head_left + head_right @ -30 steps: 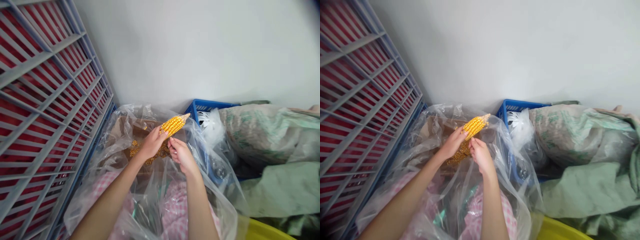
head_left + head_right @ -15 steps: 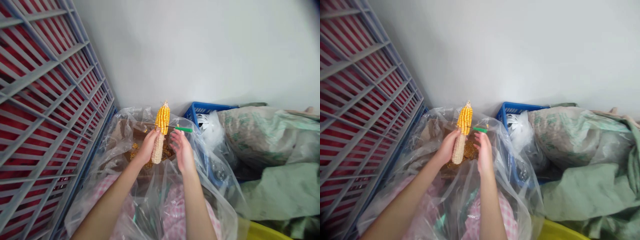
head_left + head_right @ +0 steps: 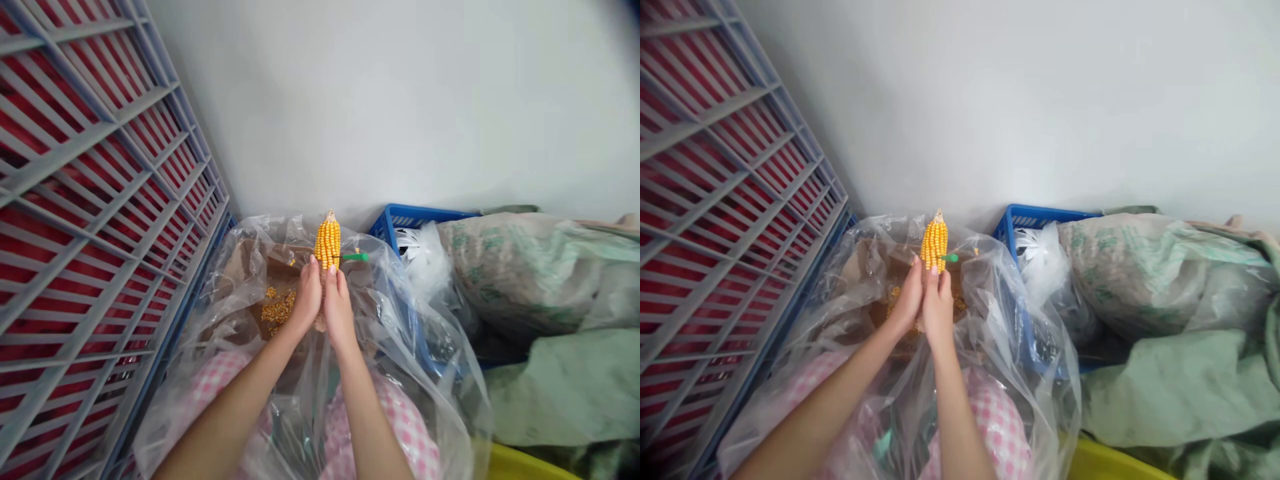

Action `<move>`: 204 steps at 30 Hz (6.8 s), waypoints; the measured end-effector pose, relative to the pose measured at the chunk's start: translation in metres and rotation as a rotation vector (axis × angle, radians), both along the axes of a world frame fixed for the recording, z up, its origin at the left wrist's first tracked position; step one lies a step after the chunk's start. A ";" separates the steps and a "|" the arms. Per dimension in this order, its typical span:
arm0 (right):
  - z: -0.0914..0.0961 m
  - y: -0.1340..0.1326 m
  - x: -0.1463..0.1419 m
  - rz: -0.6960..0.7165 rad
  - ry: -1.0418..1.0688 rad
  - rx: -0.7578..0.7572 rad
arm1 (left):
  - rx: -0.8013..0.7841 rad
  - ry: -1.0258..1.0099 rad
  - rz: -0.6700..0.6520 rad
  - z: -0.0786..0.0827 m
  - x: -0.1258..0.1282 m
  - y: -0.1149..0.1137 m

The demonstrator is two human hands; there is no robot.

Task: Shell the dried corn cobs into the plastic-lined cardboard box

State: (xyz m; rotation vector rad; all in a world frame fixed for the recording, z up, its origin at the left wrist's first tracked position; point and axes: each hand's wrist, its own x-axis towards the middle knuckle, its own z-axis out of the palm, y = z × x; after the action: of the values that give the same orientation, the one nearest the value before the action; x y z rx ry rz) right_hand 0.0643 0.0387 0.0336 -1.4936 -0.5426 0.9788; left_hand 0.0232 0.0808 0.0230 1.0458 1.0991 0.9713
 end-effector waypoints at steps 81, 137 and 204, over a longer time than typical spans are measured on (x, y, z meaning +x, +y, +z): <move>-0.013 0.005 0.003 -0.135 0.245 0.166 | 0.102 0.069 -0.077 0.017 0.007 -0.016; -0.013 0.006 0.004 -0.122 0.304 0.185 | -0.059 -0.156 0.019 0.011 0.008 -0.010; -0.011 0.005 -0.001 -0.225 0.145 0.109 | 0.386 0.551 -0.248 0.013 -0.001 -0.015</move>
State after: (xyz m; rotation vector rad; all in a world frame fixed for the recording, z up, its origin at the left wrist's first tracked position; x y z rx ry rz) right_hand 0.0631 0.0434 0.0228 -1.3423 -0.3107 0.8592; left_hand 0.0220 0.0657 0.0361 1.7950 1.2041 0.7228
